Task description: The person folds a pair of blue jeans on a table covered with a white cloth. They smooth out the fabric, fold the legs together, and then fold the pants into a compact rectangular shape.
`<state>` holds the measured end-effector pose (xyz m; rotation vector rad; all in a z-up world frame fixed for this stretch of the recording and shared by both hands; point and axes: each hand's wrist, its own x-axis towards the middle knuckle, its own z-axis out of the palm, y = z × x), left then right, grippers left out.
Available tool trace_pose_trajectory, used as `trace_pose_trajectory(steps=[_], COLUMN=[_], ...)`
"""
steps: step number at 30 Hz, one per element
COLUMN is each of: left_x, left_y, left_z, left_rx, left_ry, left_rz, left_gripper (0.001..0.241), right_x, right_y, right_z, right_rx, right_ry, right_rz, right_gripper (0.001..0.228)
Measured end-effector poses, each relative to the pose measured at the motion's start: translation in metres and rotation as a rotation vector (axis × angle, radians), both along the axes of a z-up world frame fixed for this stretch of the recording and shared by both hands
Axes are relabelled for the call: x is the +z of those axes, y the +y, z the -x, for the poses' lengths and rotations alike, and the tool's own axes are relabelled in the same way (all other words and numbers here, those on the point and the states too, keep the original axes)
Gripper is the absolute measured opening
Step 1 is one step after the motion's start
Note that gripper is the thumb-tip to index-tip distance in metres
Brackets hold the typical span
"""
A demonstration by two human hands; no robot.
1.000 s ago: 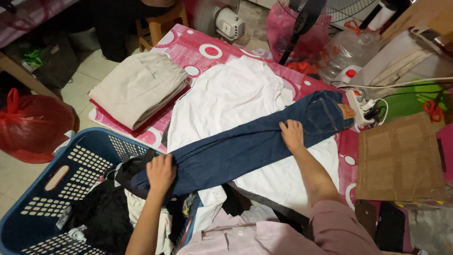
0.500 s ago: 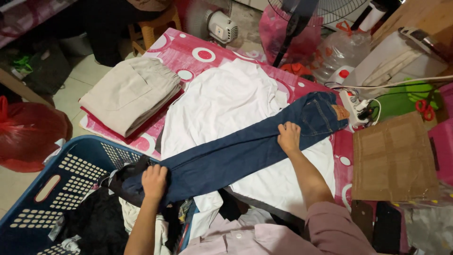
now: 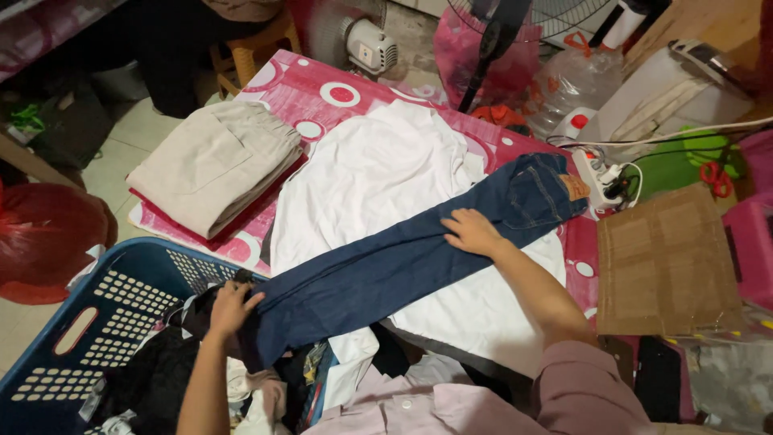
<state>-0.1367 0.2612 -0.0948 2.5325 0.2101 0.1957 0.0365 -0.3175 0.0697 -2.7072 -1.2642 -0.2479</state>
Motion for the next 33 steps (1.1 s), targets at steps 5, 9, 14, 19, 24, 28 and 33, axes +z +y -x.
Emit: trace_pose_trajectory(steps=[5, 9, 14, 19, 24, 28, 33], left_x=[-0.01, -0.008, 0.012, 0.062, 0.203, 0.286, 0.302], left_y=[0.038, 0.065, 0.081, 0.089, 0.049, -0.029, -0.243], left_z=[-0.01, 0.007, 0.038, 0.06, 0.06, 0.022, -0.105], left_rx=[-0.125, -0.132, -0.029, -0.171, -0.319, -0.434, -0.452], left_ry=[0.264, 0.44, 0.49, 0.275, 0.381, 0.171, 0.274], left_rz=[-0.18, 0.181, 0.34, 0.231, 0.615, 0.646, 1.111], left_gripper=[0.059, 0.059, 0.048, 0.033, 0.015, 0.012, 0.02], right_x=[-0.027, -0.046, -0.016, -0.073, -0.072, -0.059, -0.055], right_y=[0.033, 0.055, 0.09, 0.104, 0.132, 0.148, 0.128], right_z=[0.0, -0.002, 0.028, 0.029, 0.052, 0.071, 0.08], right_rx=[0.206, 0.14, -0.011, 0.042, -0.036, -0.057, -0.076], right_ry=[-0.15, 0.03, 0.174, 0.013, 0.147, 0.124, -0.114], right_rz=[-0.222, -0.147, -0.087, -0.196, -0.075, -0.076, -0.014], right_gripper=[0.02, 0.024, 0.051, 0.046, 0.071, 0.079, 0.061])
